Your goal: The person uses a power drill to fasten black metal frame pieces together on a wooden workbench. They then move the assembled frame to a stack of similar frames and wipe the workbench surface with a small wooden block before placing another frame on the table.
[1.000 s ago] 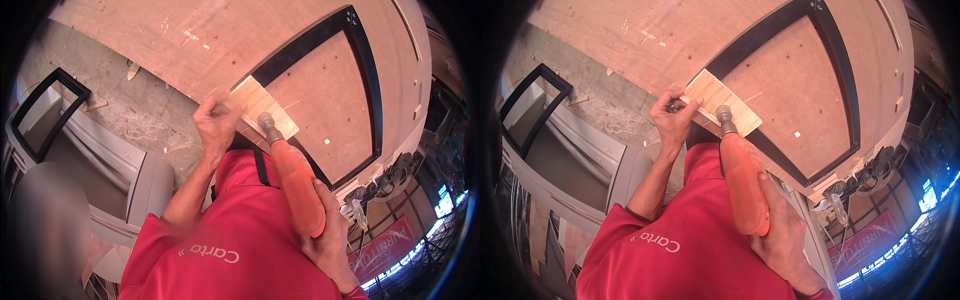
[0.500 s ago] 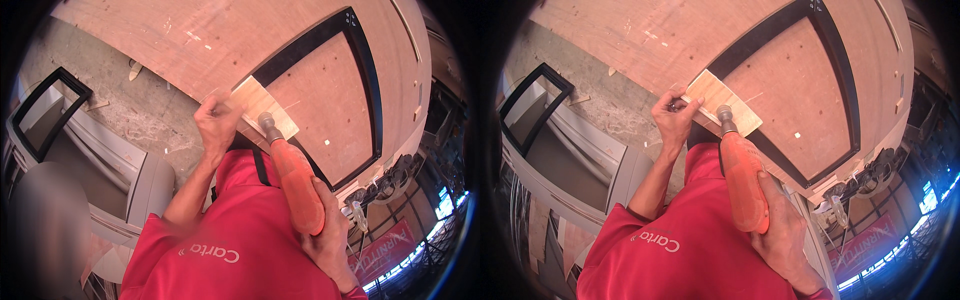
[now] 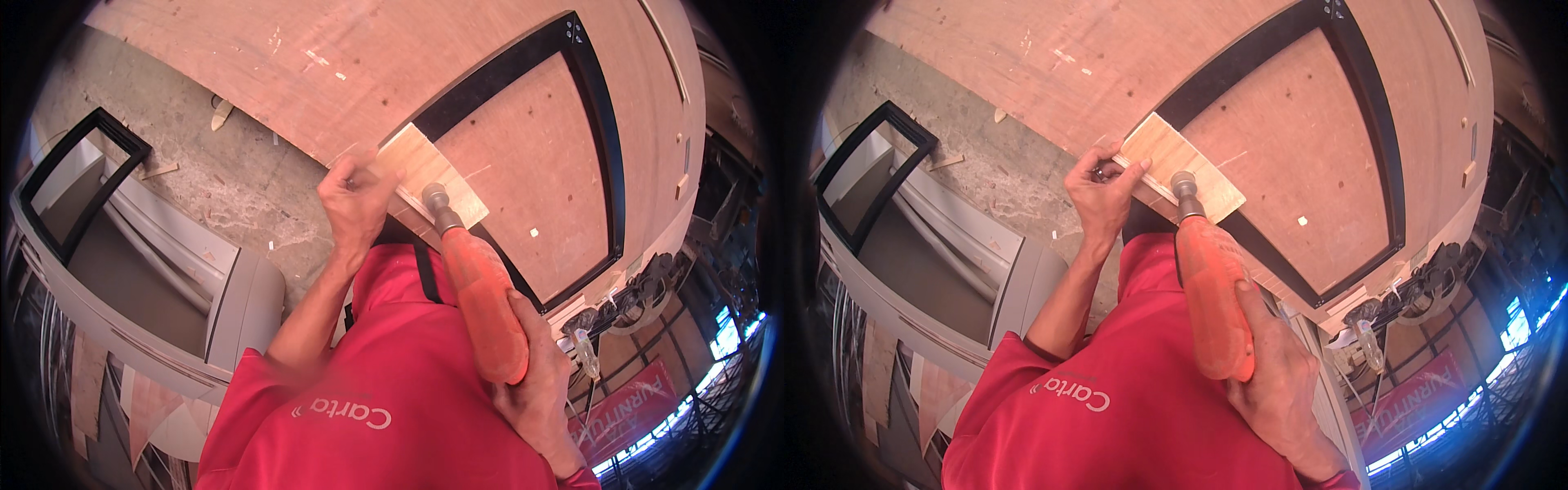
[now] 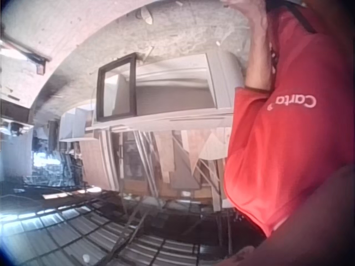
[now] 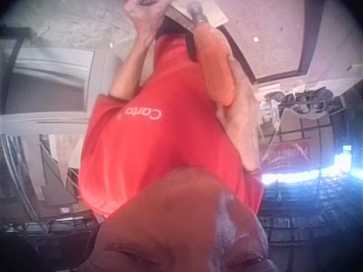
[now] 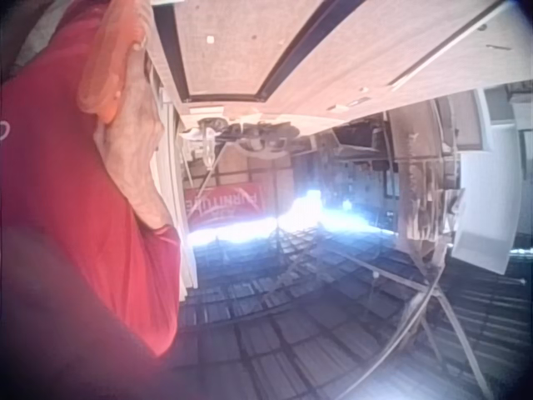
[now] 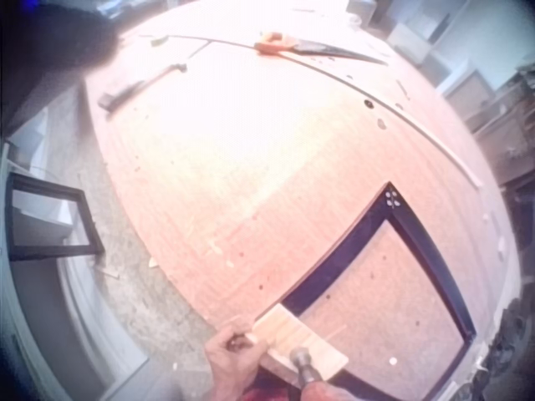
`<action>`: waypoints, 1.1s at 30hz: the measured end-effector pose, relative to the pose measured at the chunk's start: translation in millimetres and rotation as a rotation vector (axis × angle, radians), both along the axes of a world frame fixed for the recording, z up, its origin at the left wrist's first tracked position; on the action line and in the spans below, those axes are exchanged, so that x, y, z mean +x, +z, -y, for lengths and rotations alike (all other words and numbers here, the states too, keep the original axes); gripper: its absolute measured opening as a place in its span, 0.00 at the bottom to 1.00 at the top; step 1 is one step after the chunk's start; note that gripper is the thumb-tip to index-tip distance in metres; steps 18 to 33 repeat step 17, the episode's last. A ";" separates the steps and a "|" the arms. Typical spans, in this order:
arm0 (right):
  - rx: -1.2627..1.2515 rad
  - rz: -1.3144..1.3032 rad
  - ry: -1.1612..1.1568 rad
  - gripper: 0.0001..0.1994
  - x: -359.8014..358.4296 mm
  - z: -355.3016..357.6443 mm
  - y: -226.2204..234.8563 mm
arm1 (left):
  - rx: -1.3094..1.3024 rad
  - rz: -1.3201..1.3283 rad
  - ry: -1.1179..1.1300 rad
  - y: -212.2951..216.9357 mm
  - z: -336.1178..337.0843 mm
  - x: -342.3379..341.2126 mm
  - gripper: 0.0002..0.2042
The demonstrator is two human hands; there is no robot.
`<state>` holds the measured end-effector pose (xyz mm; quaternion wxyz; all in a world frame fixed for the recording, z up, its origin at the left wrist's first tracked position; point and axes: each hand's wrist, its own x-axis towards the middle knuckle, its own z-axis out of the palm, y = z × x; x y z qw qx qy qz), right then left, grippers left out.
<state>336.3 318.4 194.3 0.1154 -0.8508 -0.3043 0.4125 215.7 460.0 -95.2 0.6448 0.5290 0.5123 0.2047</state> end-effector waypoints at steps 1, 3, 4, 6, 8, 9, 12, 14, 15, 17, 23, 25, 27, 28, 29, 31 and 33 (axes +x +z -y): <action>-0.012 0.000 -0.002 0.47 0.1 0.3 -0.2 | -0.001 -0.001 -0.001 -0.3 -0.3 0.9 0.16; -0.036 -0.002 -0.005 0.47 -0.7 1.1 -0.1 | 0.002 0.002 0.000 0.1 -0.1 1.0 0.16; -0.022 0.002 -0.005 0.47 -0.7 1.5 -1.0 | -0.001 -0.001 0.000 0.1 -0.3 1.2 0.16; 0.004 0.011 -0.006 0.47 -0.7 1.9 -2.4 | -0.018 -0.016 -0.001 0.4 -0.6 1.6 0.16; -0.004 0.017 0.003 0.47 -0.4 2.6 -2.1 | -0.025 -0.016 -0.002 1.7 -0.2 0.3 0.16; -0.019 0.018 0.008 0.47 -0.3 2.8 -1.8 | -0.027 -0.013 -0.002 2.1 0.1 -0.2 0.16; -0.018 0.030 0.018 0.47 -0.4 2.5 -1.8 | -0.036 -0.010 0.004 0.2 0.2 -0.1 0.16; -0.025 0.032 0.020 0.46 -0.6 2.4 -1.3 | -0.016 0.001 0.005 -1.3 0.8 -0.7 0.16; -0.022 0.029 0.014 0.46 -0.4 2.3 -1.6 | -0.002 0.011 0.006 -2.8 0.8 -0.4 0.16; -0.038 0.017 -0.006 0.46 -0.1 2.0 -2.0 | -0.010 0.019 0.005 -4.7 2.1 -1.1 0.16; -0.038 0.017 -0.006 0.46 -0.1 2.0 -2.0 | -0.010 0.019 0.005 -4.7 2.1 -1.1 0.16; -0.038 0.017 -0.006 0.46 -0.1 2.0 -2.0 | -0.010 0.019 0.005 -4.7 2.1 -1.1 0.16; -0.038 0.017 -0.006 0.46 -0.1 2.0 -2.0 | -0.010 0.019 0.005 -4.7 2.1 -1.1 0.16; -0.038 0.017 -0.006 0.46 -0.1 2.0 -2.0 | -0.010 0.019 0.005 -4.7 2.1 -1.1 0.16; -0.038 0.017 -0.006 0.46 -0.1 2.0 -2.0 | -0.010 0.019 0.005 -4.7 2.1 -1.1 0.16; -0.038 0.017 -0.006 0.46 -0.1 2.0 -2.0 | -0.010 0.019 0.005 -4.7 2.1 -1.1 0.16; -0.038 0.017 -0.006 0.46 -0.1 2.0 -2.0 | -0.010 0.019 0.005 -4.7 2.1 -1.1 0.16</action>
